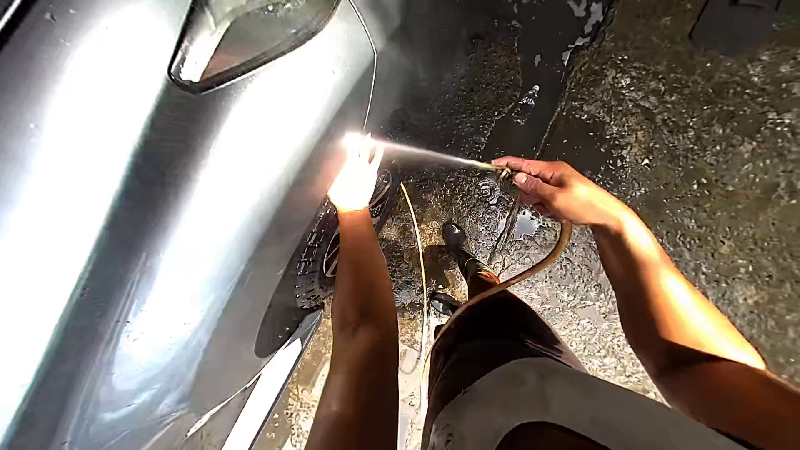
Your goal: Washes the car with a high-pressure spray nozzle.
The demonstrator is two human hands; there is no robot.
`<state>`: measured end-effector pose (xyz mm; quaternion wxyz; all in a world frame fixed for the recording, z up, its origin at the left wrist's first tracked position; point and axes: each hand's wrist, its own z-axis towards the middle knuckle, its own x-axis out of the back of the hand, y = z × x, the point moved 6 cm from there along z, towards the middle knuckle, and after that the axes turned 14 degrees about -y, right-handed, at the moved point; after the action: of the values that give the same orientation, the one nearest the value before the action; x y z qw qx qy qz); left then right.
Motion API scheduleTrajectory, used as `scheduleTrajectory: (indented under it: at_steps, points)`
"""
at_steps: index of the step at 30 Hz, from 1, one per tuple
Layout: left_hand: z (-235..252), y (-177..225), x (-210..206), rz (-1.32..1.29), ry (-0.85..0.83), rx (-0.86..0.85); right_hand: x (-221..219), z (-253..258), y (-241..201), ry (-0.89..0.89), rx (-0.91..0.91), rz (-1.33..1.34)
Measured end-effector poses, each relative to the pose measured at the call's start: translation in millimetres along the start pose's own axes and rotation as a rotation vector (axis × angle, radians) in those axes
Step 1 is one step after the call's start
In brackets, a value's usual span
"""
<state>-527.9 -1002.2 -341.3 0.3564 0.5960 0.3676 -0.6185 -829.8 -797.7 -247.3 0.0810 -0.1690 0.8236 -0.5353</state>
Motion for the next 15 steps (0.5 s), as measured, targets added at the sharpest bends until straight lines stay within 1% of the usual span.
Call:
scheduleTrajectory:
  at_steps: [1, 3, 5, 6, 7, 9, 10, 12, 14, 15]
  points:
    - [-11.7, 4.2, -5.2, -0.028, -0.013, -0.065, 7.0, -2.1, 3.1, 0.038, -0.030, -0.024]
    - [-34.8, 24.8, -14.4, 0.245, -0.011, -0.243, 19.5, -5.7, 12.8, 0.068, -0.072, -0.053]
    - [-53.1, 46.4, -23.6, 0.386, -0.072, -0.440, 17.7, -2.5, 2.1, 0.004, -0.047, -0.043]
    - [-61.9, 52.8, -23.6, 0.428, -0.068, -0.503, 8.1, 2.4, -8.4, -0.054, -0.019, -0.053]
    - [-69.6, 53.6, -21.2, 0.421, -0.029, -0.541, -6.4, 8.7, -18.0, -0.117, 0.018, -0.089]
    - [-72.8, 48.1, -13.3, 0.307, 0.139, -0.588, -32.4, 30.2, -35.0, -0.218, 0.125, -0.208]
    - [-73.5, 47.6, -12.5, 0.288, 0.187, -0.593, -41.5, 41.3, -38.4, -0.253, 0.172, -0.234]
    - [-83.2, 57.7, -17.4, 0.301, 0.123, -0.615, -46.7, 62.3, -32.5, -0.274, 0.155, -0.191]
    - [-120.1, 86.8, -22.3, 0.381, 0.025, -0.657, -42.6, 83.7, -15.6, -0.282, 0.055, -0.055]
    - [-145.8, 104.9, -22.6, 0.426, 0.043, -0.700, -42.4, 96.3, -6.8, -0.312, 0.022, 0.008]
